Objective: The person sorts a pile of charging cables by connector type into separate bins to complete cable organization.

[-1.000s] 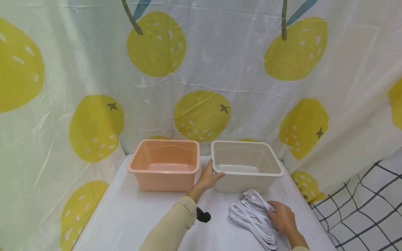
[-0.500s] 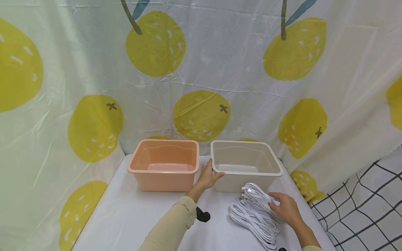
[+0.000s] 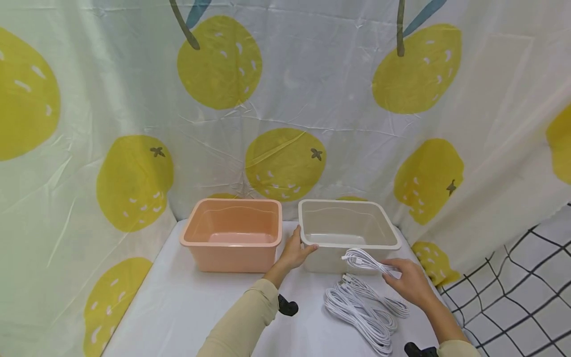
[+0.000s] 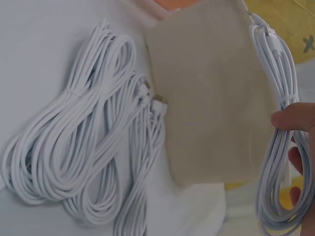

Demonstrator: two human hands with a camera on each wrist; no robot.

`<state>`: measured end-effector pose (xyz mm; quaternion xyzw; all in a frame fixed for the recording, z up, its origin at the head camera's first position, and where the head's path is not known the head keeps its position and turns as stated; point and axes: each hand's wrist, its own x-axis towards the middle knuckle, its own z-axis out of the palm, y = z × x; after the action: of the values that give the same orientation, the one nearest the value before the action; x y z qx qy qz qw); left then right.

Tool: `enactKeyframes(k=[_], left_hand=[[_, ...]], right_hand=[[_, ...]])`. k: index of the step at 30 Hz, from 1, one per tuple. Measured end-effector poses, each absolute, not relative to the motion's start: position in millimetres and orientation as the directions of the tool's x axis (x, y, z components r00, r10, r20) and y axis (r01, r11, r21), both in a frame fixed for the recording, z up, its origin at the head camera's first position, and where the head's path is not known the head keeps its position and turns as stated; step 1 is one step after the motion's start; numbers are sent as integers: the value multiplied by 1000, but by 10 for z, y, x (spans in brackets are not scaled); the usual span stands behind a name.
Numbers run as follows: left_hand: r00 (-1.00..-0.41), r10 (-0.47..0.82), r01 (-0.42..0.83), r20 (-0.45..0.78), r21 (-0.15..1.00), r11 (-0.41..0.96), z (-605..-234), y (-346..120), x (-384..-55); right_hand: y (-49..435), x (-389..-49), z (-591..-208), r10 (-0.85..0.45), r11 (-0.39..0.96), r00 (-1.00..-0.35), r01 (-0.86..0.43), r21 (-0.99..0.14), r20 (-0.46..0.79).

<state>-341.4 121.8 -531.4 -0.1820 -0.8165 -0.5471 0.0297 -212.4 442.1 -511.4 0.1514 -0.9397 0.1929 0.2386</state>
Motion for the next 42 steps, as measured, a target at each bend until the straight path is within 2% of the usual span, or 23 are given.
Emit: enactKeyframes(k=[10,20,29,36,42], left_hand=[[-936,254,319,242,889,329,-5335,1204,-3405],[-928,262,342,264,882,324,-5377,1210,-3426],[-934,261,325,243,882,342,-5348,1203,-3429],[-935,265,321,235,878,354,-5339,1194,-3444],[-929,266,343,257,869,358,-5338,1186,-3472]], right_hand=[[4304,-2466,-4709,-227,848,-825,-429,-312,517],[4121,-2866,-4409,-298,849,-782,-480,-223,548],[4003,-3069,-4292,-262,881,-845,-406,-241,466],[3934,-3286,-4242,-233,900,-864,-365,-236,446],[3830,-3425,-4200,-203,903,-893,-330,-276,402]])
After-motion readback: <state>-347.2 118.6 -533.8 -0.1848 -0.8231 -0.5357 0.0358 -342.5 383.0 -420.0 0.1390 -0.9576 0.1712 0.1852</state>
